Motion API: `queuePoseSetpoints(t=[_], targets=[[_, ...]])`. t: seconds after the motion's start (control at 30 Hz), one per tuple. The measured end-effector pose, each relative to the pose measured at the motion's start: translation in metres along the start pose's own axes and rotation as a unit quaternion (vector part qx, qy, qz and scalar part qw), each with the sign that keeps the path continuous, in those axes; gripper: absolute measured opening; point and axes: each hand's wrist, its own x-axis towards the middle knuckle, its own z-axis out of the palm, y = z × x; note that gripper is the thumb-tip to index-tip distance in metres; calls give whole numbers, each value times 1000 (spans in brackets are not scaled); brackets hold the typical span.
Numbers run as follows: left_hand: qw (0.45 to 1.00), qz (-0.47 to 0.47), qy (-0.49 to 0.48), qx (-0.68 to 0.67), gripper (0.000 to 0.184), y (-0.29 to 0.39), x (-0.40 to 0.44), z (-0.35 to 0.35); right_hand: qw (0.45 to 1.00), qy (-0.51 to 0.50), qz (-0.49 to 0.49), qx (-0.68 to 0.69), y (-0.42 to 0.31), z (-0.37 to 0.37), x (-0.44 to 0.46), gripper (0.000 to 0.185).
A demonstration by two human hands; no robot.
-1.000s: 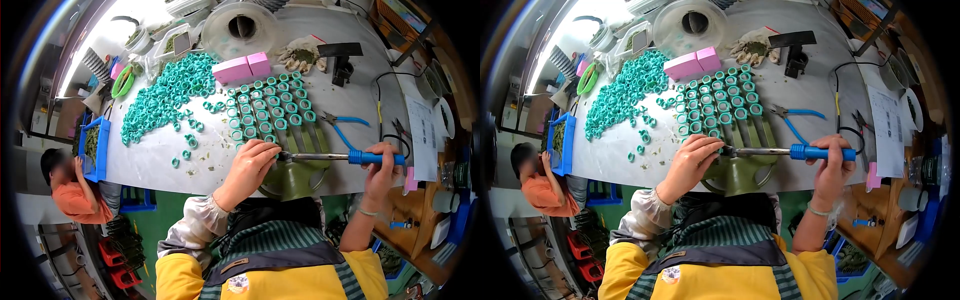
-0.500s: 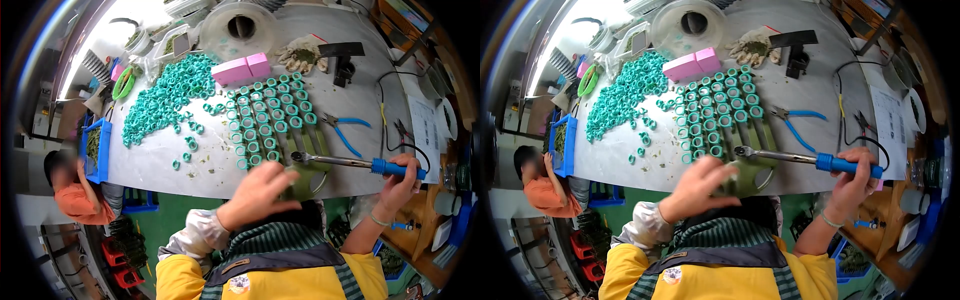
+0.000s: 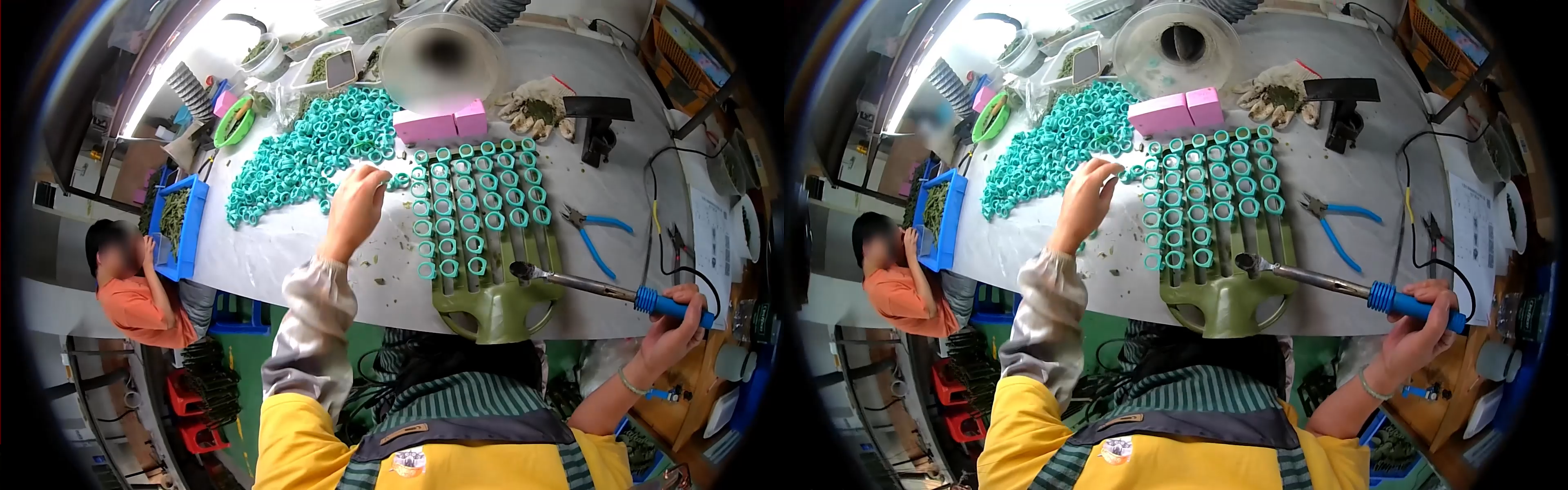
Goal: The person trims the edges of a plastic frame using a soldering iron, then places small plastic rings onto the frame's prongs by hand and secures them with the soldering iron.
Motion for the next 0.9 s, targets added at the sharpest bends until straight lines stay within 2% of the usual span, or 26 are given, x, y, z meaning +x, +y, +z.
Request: queuePoseSetpoints(t=[0.07, 0.1, 0.2, 0.3, 0.4, 0.43, 0.53, 0.67, 0.7, 0.8, 0.83, 0.9], targets=[[987, -89, -55, -119, 24, -13, 10, 16, 1000, -8, 0, -1, -2, 0, -1, 26], [993, -35, -62, -90, 28, -15, 14, 20, 1000, -5, -2, -2, -3, 0, -1, 26], [987, -71, -121, -73, 23, -20, 15, 34, 1000, 2, -2, -8, -7, 2, -3, 26], [991, -76, -105, -23, 14, -13, 5, 28, 1000, 2, -5, -13, -8, 4, -4, 25], [985, -130, -6, -111, 11, -9, -11, 24, 1000, -5, -11, -18, -5, 6, -3, 25], [964, -208, -32, -163, 15, 0, -10, 10, 1000, -11, -10, -18, -5, 6, -2, 25], [851, -317, -27, -418, 15, 12, -17, -9, 1000, -16, -2, -15, -5, 7, -2, 25], [722, -377, -95, -572, 29, 32, -26, -31, 999, -23, 30, -1, -3, 7, -3, 25], [745, -368, -116, -544, 34, 37, -27, -35, 999, -26, 36, -2, -3, 8, -4, 25], [799, -295, -139, -505, 30, 59, -25, -47, 999, -33, 41, -5, -4, 6, -5, 25], [837, -261, -146, -459, 28, 66, -23, -48, 999, -34, 35, -1, 1, 5, -5, 25], [861, -210, -157, -436, 28, 91, -18, -46, 999, -37, 37, 14, -2, 9, -5, 23]])
